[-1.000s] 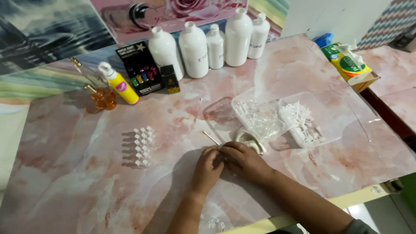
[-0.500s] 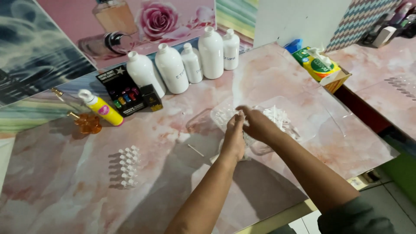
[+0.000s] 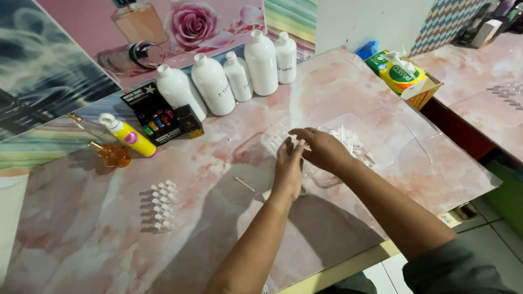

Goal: Assembling small perfume bottle components by inserting plastic tubes into sprayer heads and caps.

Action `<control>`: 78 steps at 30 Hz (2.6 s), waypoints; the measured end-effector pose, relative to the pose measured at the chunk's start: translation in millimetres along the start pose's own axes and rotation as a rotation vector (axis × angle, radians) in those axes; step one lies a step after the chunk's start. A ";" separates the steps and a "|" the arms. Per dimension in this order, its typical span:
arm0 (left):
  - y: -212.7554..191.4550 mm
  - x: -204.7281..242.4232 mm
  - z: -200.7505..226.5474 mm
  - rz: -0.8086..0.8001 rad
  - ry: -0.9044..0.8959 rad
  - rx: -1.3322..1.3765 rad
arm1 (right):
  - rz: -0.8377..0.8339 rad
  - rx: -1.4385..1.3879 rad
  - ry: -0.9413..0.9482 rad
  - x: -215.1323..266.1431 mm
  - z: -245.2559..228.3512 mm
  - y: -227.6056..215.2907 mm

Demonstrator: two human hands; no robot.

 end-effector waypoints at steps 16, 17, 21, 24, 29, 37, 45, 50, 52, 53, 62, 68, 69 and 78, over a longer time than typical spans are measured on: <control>-178.4 37.4 24.1 0.153 0.216 0.073 | 0.093 -0.103 -0.398 9.4 -150.2 34.7; -192.8 35.4 21.3 0.201 0.262 0.159 | 0.094 -0.087 -0.359 5.8 -135.5 52.5; -255.1 12.8 -30.1 0.304 0.277 0.269 | 0.258 -0.061 -0.453 9.7 -113.1 89.3; -255.6 9.8 -15.2 0.293 0.301 0.151 | 0.129 0.070 -0.477 7.8 -103.3 115.3; -248.7 7.4 -18.8 0.274 0.246 0.178 | 0.026 0.166 -0.394 -0.7 -84.5 140.5; -247.1 5.6 -24.6 0.220 0.194 0.158 | 0.070 0.298 -0.328 -2.4 -86.1 151.3; -233.7 16.0 -18.3 0.218 0.178 0.160 | 0.136 0.274 -0.427 5.9 -86.5 152.6; -235.0 18.3 -15.8 0.231 0.177 0.162 | 0.061 -0.165 -0.144 7.4 -83.2 119.5; -237.1 17.1 -17.4 0.237 0.174 0.155 | 0.041 -0.312 -0.001 8.6 -69.5 118.6; -236.4 17.2 -18.5 0.231 0.159 0.145 | 0.057 -0.452 0.018 8.8 -63.0 120.3; -219.6 24.0 -16.2 0.132 0.094 0.127 | -0.032 -1.356 0.088 8.2 -71.9 126.2; -215.4 24.3 -22.6 0.065 0.092 -0.005 | 0.013 -1.245 0.112 8.6 -58.4 123.9; -216.5 23.7 -24.7 0.062 0.089 -0.043 | 0.073 -1.165 0.152 8.6 -55.1 118.6; -211.3 29.2 -16.4 0.041 0.100 -0.219 | 0.137 -1.136 0.205 7.2 -50.7 111.8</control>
Point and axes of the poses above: each hand's wrist, its own x-axis away from the middle knuckle, its own y-axis out of the palm, z = x × y, the point moved 7 cm from there along -x, towards the middle knuckle, and after that the axes turned 4 degrees about -z, right-handed, at the moved point
